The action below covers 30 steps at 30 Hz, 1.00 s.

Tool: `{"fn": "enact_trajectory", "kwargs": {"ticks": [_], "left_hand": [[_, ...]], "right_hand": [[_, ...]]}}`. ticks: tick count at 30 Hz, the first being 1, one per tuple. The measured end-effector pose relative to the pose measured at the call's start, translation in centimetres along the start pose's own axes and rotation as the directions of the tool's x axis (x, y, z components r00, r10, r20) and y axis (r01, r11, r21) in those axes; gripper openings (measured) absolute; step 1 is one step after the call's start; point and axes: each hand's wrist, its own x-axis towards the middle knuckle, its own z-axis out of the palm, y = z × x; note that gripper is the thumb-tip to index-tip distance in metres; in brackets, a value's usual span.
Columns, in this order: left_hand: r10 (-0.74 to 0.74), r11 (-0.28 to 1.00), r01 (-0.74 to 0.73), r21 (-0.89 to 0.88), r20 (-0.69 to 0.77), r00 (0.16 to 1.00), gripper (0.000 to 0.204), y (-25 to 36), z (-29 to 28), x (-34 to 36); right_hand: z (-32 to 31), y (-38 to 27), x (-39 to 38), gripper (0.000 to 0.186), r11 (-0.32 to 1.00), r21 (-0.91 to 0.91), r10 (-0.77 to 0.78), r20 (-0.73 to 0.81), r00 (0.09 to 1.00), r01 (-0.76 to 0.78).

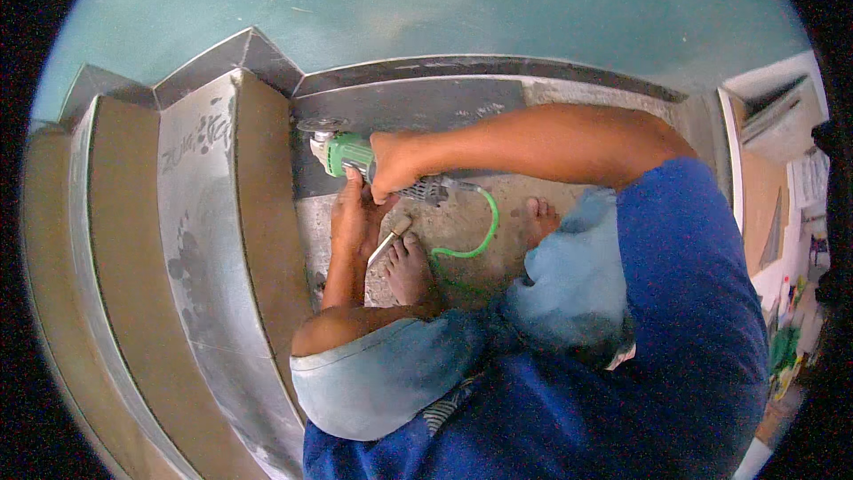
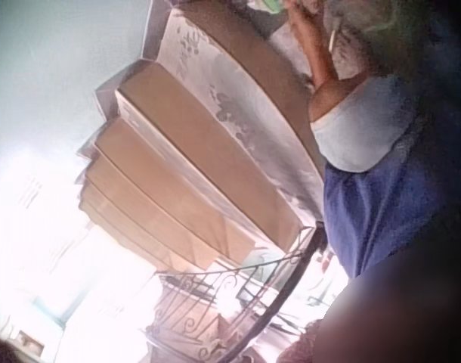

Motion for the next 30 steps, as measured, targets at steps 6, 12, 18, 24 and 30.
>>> {"fn": "enact_trajectory", "kwargs": {"ticks": [6,12,18,24,30], "left_hand": [[-0.002,0.999,0.001,0.051,0.019,1.000,0.060,-0.6,0.9,-0.7],[0.440,0.773,-0.317,0.549,-0.105,0.892,0.047,-0.7,2.0,-2.5],[0.615,-0.370,-0.745,0.555,0.747,0.251,0.058,-0.5,3.4,-5.5],[0.512,-0.480,-0.734,0.481,0.833,0.211,0.044,0.3,4.3,-5.0],[0.511,-0.389,-0.794,0.467,0.827,0.236,0.050,1.4,3.6,-5.7]], "right_hand": [[0.6,-0.6,-1.1,0.066,0.993,-0.116,0.011,-0.083,0.997,-0.020],[0.1,-0.2,-1.5,0.054,0.999,0.042,-0.006,-0.084,0.996,0.010],[0.6,0.8,-2.5,0.030,0.714,0.696,-0.036,0.146,0.989,-0.077],[1.7,0.8,-1.3,0.018,0.355,0.922,-0.214,0.238,0.947,-0.151],[2.6,1.0,0.0,0.027,0.286,0.941,-0.224,0.247,0.943,-0.179]]}}
